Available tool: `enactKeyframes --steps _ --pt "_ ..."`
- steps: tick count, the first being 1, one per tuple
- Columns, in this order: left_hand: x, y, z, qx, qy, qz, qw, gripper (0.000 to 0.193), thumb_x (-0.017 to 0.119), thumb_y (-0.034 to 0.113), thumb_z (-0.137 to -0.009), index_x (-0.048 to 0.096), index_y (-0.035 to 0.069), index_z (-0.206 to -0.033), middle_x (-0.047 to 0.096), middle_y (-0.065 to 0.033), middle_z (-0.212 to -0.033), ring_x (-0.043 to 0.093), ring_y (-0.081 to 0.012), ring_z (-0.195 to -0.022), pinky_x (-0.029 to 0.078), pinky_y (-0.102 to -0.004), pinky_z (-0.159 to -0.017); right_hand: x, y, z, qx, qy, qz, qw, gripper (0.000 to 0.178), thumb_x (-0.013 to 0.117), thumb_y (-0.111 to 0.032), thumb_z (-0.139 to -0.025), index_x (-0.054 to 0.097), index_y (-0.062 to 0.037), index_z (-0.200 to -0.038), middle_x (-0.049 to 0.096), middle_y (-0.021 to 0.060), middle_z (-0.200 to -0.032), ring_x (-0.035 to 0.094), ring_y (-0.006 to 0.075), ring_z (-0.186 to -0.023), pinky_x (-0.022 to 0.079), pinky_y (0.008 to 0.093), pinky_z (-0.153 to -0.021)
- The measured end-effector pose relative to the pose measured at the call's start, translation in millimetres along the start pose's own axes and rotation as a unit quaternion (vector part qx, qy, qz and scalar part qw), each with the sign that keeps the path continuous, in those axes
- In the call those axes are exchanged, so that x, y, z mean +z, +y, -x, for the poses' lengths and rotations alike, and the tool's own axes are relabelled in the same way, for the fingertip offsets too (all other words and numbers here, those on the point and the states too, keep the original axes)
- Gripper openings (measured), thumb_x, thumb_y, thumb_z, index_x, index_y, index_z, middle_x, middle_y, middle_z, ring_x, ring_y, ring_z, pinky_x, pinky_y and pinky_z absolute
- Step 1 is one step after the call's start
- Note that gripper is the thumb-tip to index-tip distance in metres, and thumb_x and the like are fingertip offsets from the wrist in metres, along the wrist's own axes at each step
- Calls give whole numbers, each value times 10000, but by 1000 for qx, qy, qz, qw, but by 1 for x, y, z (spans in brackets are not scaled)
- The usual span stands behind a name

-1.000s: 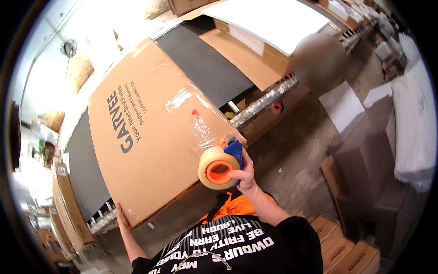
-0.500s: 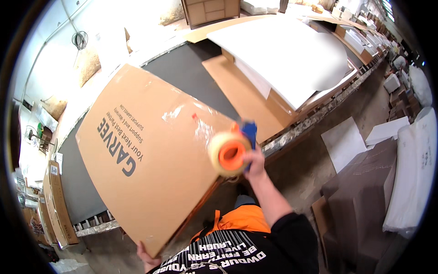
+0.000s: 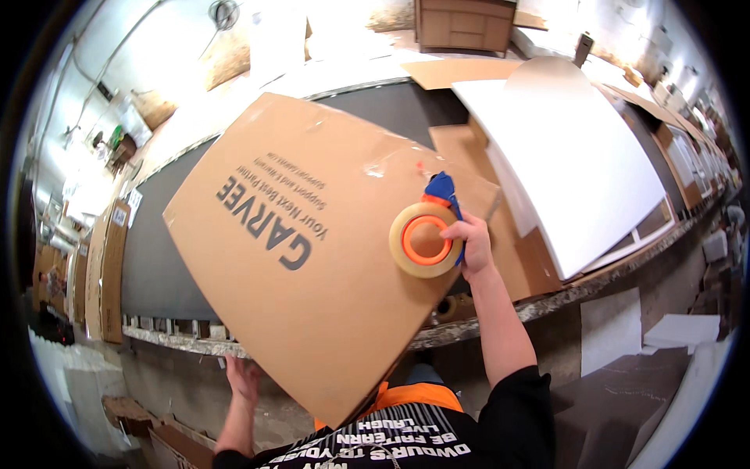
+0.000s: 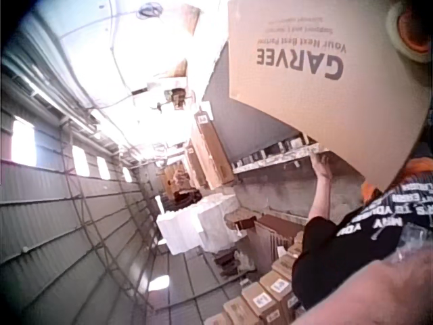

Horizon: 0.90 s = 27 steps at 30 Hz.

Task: The person tapes large flat cardboard boxes at a warehouse workstation. The person retrieves a tape dispenser, applies tape to the edges of several flat boxes, inserts white foam protective sheets into an open box, and closes and tapes the final box shut.

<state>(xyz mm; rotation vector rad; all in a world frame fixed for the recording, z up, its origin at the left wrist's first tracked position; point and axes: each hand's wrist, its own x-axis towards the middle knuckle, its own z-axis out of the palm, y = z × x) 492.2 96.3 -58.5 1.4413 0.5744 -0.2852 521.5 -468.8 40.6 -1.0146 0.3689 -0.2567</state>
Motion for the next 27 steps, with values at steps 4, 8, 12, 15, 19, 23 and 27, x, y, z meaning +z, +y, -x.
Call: enactKeyframes --steps 4,8,12,15,19,23,27 --pt "-34 68 -142 34 50 3 998 1110 504 788 -782 10 159 -1552 6 -83 -1622 85 -384 -1465 174 -420 -1129 78 33 0 85 -60 110 988 445 606 -54 -649 682 30 -1079 676 152 -992 614 236 -1012 477 313 -894" --pt "-33 159 -238 93 58 -4 994 1060 568 729 -790 104 152 -1549 70 -91 -1612 152 -390 -1437 205 -446 -1116 157 89 -7 20 -37 335 941 406 626 -102 -652 708 15 -1032 654 177 -1074 472 303 -1247 377 343 -1033" --pt "-19 219 -311 94 70 -50 992 1143 726 563 -741 86 37 -1528 241 -184 -1538 328 -320 -1348 313 -467 -1053 176 103 -3 36 -80 336 938 453 698 -160 -680 708 -17 -1110 544 189 -1319 327 304 -1381 313 380 -1097" --pt "-44 247 -351 144 106 -112 978 1043 745 475 -755 184 3 -1496 340 -191 -1491 330 -325 -1382 299 -449 -1103 204 113 26 34 -72 280 957 592 731 -124 -650 621 26 -1212 616 148 -1208 526 236 -1201 405 353 -1034" --pt "-27 248 -382 235 -27 -111 965 687 638 429 -874 443 -4 -1370 532 -175 -1353 491 -290 -1266 364 -391 -1053 214 123 48 -10 14 298 954 619 722 -121 -651 579 41 -1231 662 105 -1111 626 200 -1030 469 344 -968" --pt "-37 225 -415 294 68 -168 938 455 446 374 -999 564 13 -1249 639 -142 -1193 602 -239 -1063 467 -377 -907 223 138 37 -74 1 197 978 464 665 -97 -687 631 47 -1126 686 94 -1032 650 188 -923 528 341 -877" --pt "-23 207 -369 282 92 -240 924 560 430 425 -994 482 -4 -1351 592 -185 -1276 571 -324 -1165 435 -399 -983 198 170 15 -126 15 148 981 518 648 -54 -664 630 33 -1175 689 75 -1043 640 154 -950 521 311 -906"
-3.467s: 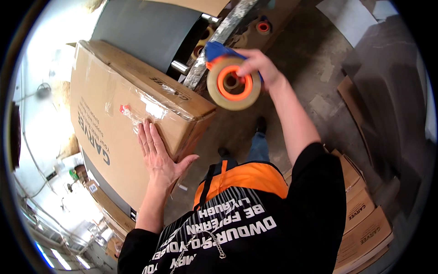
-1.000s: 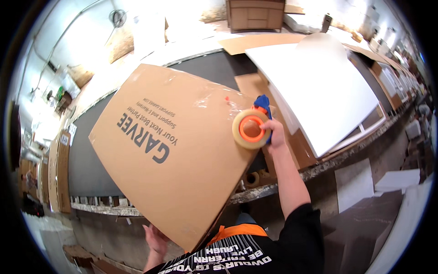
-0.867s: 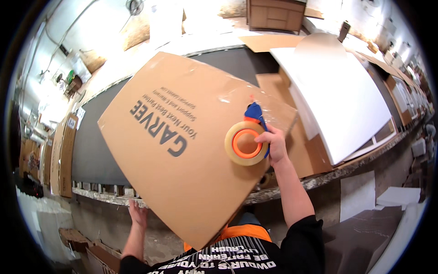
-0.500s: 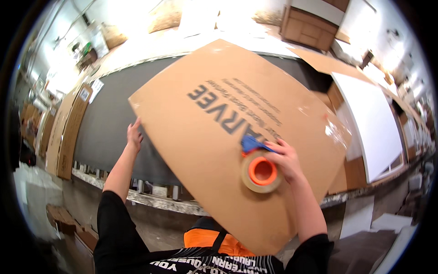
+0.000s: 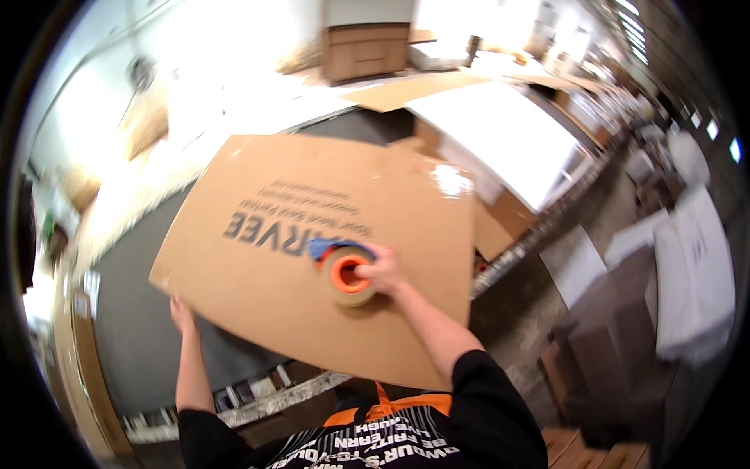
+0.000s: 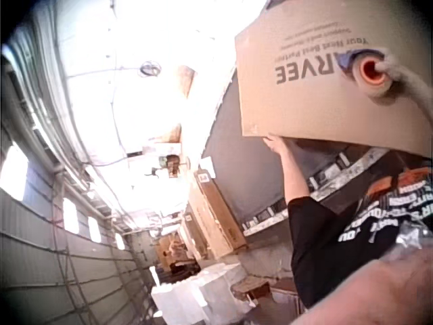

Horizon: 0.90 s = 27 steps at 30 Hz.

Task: The person tapes large flat cardboard boxes at a warehouse workstation. The person retrieves a tape dispenser, applies tape to the edges of several flat boxes, inserts white foam protective sheets into an open box, and closes and tapes the final box shut.

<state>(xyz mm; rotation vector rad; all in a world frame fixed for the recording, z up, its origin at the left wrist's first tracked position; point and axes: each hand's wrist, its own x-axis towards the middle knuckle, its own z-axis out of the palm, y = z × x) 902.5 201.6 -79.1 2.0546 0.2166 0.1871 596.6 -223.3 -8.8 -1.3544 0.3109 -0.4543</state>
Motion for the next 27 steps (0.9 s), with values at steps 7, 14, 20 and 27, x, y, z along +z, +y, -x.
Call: enactKeyframes --steps 7,14,20,27 --pt "-29 19 150 110 24 -144 983 755 727 357 -837 402 -36 -1394 457 -221 -1405 421 -343 -1312 326 -407 -1103 -32 -27 87 13 20 -176 984 523 598 27 -690 621 10 -1212 678 39 -1055 619 122 -955 512 285 -873" --pt "47 210 299 281 -40 32 958 505 598 126 -935 421 -30 -1382 522 -199 -1345 530 -310 -1201 459 -393 -992 -133 -69 272 45 33 -255 965 512 605 29 -748 569 21 -1259 652 51 -1107 587 106 -1019 461 257 -929" --pt "249 370 477 238 -419 114 869 701 646 261 -925 273 1 -1459 563 -192 -1252 645 -199 -883 518 -266 -708 -264 -90 354 21 282 -356 891 461 577 87 -687 599 39 -1145 669 87 -995 651 165 -845 541 292 -778" --pt "451 395 531 -3 -487 65 871 872 710 623 -769 464 -10 -1316 537 -74 -933 546 -126 -706 446 -225 -508 -416 -138 391 -141 421 -378 812 497 536 28 -685 541 43 -1182 650 148 -1049 674 255 -907 569 364 -802"
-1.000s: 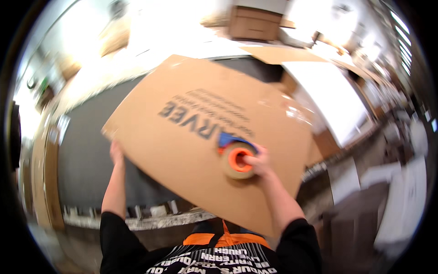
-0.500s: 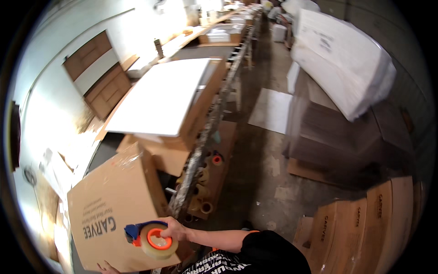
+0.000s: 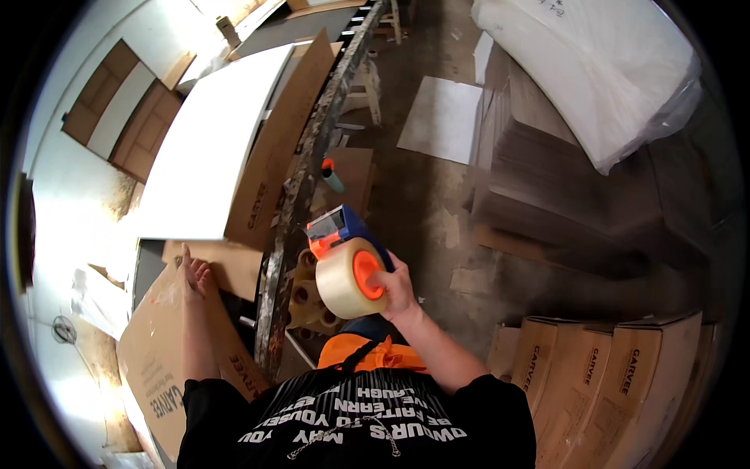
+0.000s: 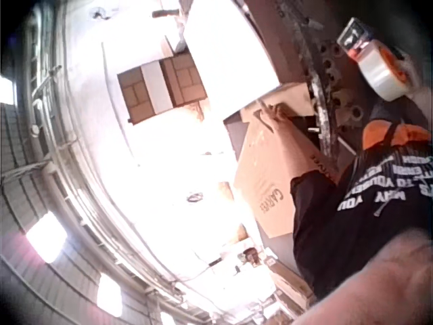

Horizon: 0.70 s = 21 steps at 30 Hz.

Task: The person tapes large flat cardboard boxes at a warehouse workstation. The person retrieves a tape dispenser, applies tape to the edges of several flat boxes, inserts white foam protective sheets into an open box, and closes and tapes the final box shut.

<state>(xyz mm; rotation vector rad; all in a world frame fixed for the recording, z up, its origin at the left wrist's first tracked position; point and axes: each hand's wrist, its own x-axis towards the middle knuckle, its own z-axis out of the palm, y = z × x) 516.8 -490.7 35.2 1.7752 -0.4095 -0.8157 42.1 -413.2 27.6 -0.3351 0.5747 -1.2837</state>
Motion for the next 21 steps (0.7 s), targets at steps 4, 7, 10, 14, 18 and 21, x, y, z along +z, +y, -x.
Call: enactKeyframes --steps 4,7,10,14,18,21 --pt "46 3 -47 29 65 96 993 683 827 468 -722 550 -36 -1089 510 -41 -823 472 -139 -638 448 -290 -614 -9 -30 -66 -33 29 51 998 520 512 50 -658 551 62 -1177 651 128 -1034 664 227 -903 554 333 -807" --pt "29 -29 -85 145 62 91 983 511 832 90 -711 508 -23 -1090 506 -65 -952 526 -152 -780 469 -282 -642 -11 -43 -119 -26 47 108 993 528 498 69 -638 562 78 -1162 649 122 -1032 653 216 -906 542 318 -809" --pt "76 -32 -64 113 127 72 983 684 827 135 -726 412 -81 -1226 516 -141 -1083 535 -238 -956 450 -349 -871 -19 -67 -193 -29 74 174 982 533 484 73 -642 565 80 -1169 647 127 -1050 652 214 -907 536 319 -813" --pt "103 26 -17 6 169 -70 983 837 797 160 -771 297 -85 -1395 466 -227 -1338 503 -329 -1184 373 -411 -1032 -21 -81 -276 17 98 152 983 469 466 78 -653 578 69 -1108 641 114 -1002 647 221 -867 528 307 -790" --pt "106 17 -11 18 167 202 965 678 631 -7 -810 318 -49 -1410 514 -187 -1262 521 -275 -1140 435 -392 -971 -38 -85 -353 15 81 148 986 513 422 43 -671 570 57 -1161 640 126 -1038 652 238 -907 542 328 -794" --pt "88 4 -14 49 156 192 968 475 472 -81 -921 409 -33 -1389 551 -182 -1286 575 -263 -1105 471 -361 -951 -36 -115 -422 9 29 115 993 439 451 -6 -742 570 32 -1163 653 116 -1025 665 226 -863 551 328 -755"
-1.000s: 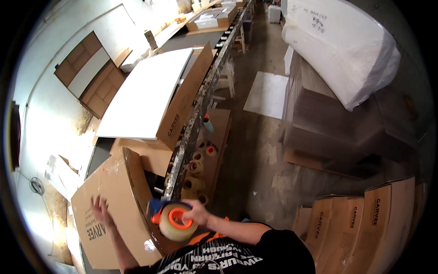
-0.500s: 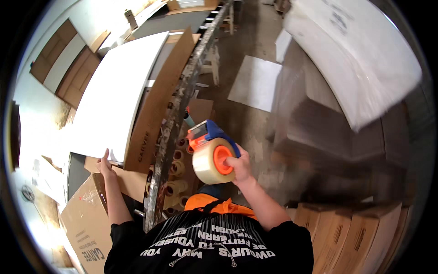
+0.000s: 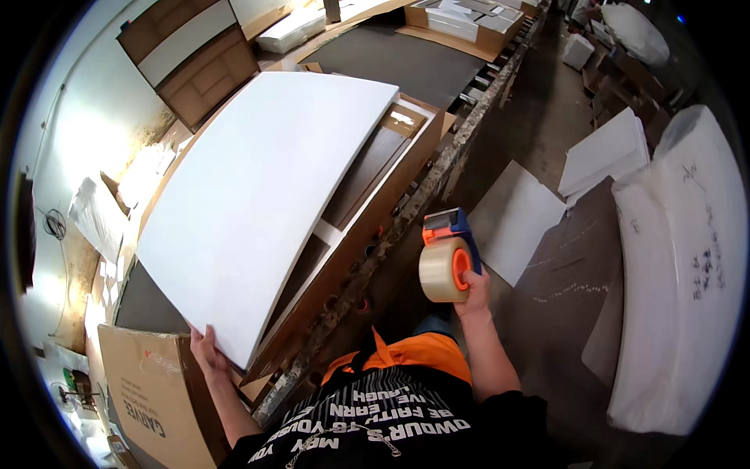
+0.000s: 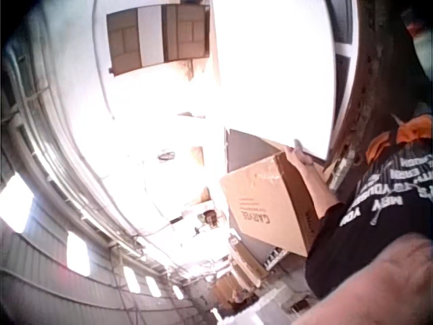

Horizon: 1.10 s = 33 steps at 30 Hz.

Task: The person tapes large flat cardboard boxes at a warehouse workstation. The person retrieves a tape dispenser, applies tape to the edges of several flat boxes, inserts white foam protective sheets into an open box, and closes and tapes the final box shut.

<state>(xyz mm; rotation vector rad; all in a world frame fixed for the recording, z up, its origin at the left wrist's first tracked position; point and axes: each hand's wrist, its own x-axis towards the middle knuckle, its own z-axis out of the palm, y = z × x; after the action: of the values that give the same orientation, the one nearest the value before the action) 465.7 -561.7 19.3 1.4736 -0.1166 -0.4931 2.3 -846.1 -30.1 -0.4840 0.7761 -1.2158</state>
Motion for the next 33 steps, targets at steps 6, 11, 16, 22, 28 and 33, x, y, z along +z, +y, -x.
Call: enactKeyframes --steps 6,11,16,22,28,33 --pt "-50 24 -3 -72 -38 -20 996 579 414 -169 -858 434 24 -1403 591 -165 -1267 603 -290 -1121 489 -384 -966 -42 -76 -154 -11 -50 -50 997 317 466 -160 -914 609 58 -1094 660 141 -1017 659 250 -895 539 363 -805" --pt "-78 0 -23 -123 -6 -74 990 682 395 -203 -809 407 63 -1437 558 -121 -1335 538 -267 -1216 408 -380 -1035 -32 -130 -240 -35 -44 -32 998 341 480 -92 -884 572 32 -1188 657 114 -1085 672 228 -922 554 359 -796" --pt "-78 38 -16 -176 -35 -72 981 821 341 -249 -732 355 102 -1474 518 -108 -1375 516 -288 -1236 415 -385 -1025 -40 -158 -283 -23 -59 -44 997 375 467 -132 -899 552 27 -1228 647 114 -1128 653 232 -997 528 367 -872" --pt "-107 10 -31 -162 35 -284 944 677 351 -120 -832 327 119 -1464 514 -94 -1331 529 -250 -1151 453 -310 -913 -54 -145 -288 -16 -54 -129 990 411 432 -84 -894 495 98 -1258 597 195 -1186 600 341 -1084 452 483 -1025" --pt "-57 -45 -18 -35 137 -530 836 482 378 75 -935 423 31 -1412 527 -213 -1270 517 -341 -1161 423 -379 -994 -60 -128 -270 -23 -30 -107 994 403 446 -88 -887 511 82 -1247 606 181 -1174 614 344 -1048 458 487 -1019" --pt "-71 -43 -2 81 256 -455 849 379 403 121 -959 581 14 -1276 619 -201 -1104 594 -294 -1033 443 -339 -948 -51 -110 -254 2 -29 -92 995 365 484 -76 -876 538 50 -1215 630 138 -1097 640 280 -972 520 404 -895"
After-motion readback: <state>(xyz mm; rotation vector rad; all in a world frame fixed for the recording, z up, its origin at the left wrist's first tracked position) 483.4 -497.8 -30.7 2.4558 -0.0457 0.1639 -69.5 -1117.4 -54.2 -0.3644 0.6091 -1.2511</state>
